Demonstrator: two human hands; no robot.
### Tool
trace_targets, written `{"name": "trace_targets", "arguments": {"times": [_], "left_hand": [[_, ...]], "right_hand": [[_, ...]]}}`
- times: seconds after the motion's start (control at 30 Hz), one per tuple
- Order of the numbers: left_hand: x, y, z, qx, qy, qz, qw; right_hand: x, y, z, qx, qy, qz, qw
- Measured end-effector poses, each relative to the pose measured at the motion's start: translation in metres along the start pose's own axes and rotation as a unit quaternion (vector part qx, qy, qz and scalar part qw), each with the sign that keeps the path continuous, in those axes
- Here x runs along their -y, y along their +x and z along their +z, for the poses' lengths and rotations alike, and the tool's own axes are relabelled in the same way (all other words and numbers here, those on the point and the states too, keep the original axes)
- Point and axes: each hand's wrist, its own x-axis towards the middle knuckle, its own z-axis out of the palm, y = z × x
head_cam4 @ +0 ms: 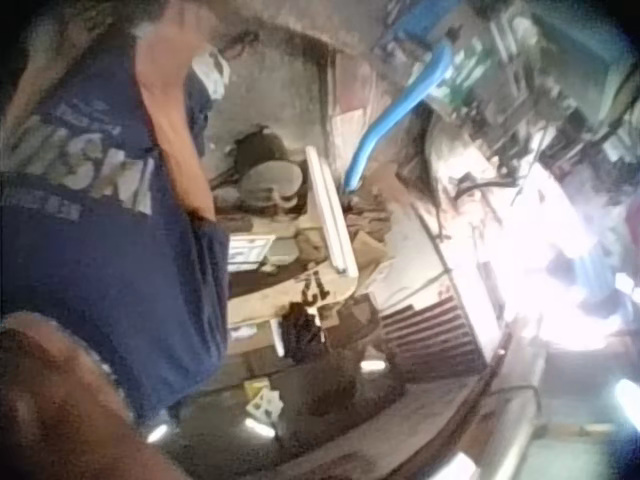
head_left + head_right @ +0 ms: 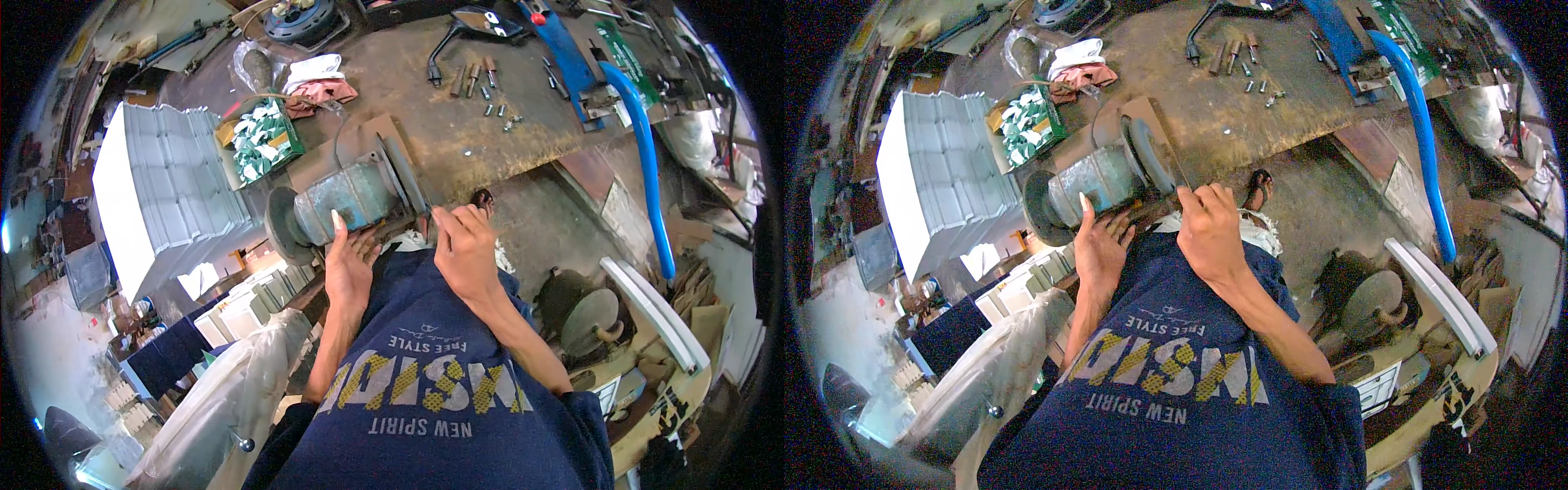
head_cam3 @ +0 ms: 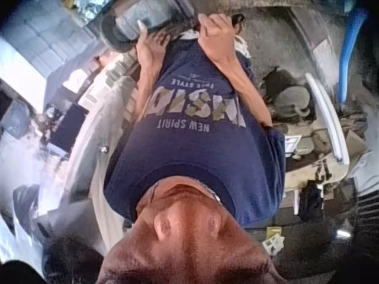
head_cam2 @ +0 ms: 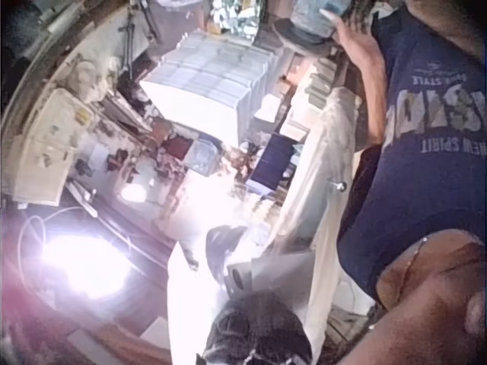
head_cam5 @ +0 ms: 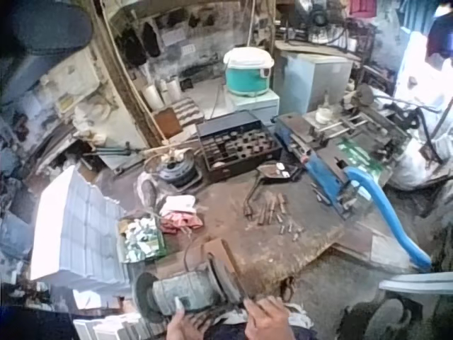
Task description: The person cleans and modifies a white metal panel and black strips. They use pliers and a hammer to remove and install fasteners, use a bench grinder to shape small metal pieces, and use a manual shearing tool to cut or notch metal strips.
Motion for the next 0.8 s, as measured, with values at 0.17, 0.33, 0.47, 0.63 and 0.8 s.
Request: {"name": "trace_targets", "arguments": {"times": [0.17,0.33,0.47,0.63,0.8], "left_hand": [[-0.005,0.000,-0.004,0.023,0.025,-0.014,0.999],[-0.010,-0.007,-0.003,0.144,0.074,-0.081,0.983],[-0.011,-0.042,0.038,0.330,0.338,-0.084,0.878],[-0.009,-0.072,0.110,0.450,0.415,-0.008,0.791],[0.052,-0.119,0.175,0.583,0.409,0.033,0.701]], "right_hand": [[0.008,-0.007,0.007,-0.008,-0.019,0.023,1.000],[0.014,0.007,-0.013,-0.085,-0.012,-0.031,0.996],[0.057,-0.003,-0.087,-0.097,0.317,0.199,0.922],[0.065,-0.061,-0.158,-0.184,0.477,0.292,0.808],[0.057,-0.152,-0.195,-0.373,0.408,0.278,0.785]]}}
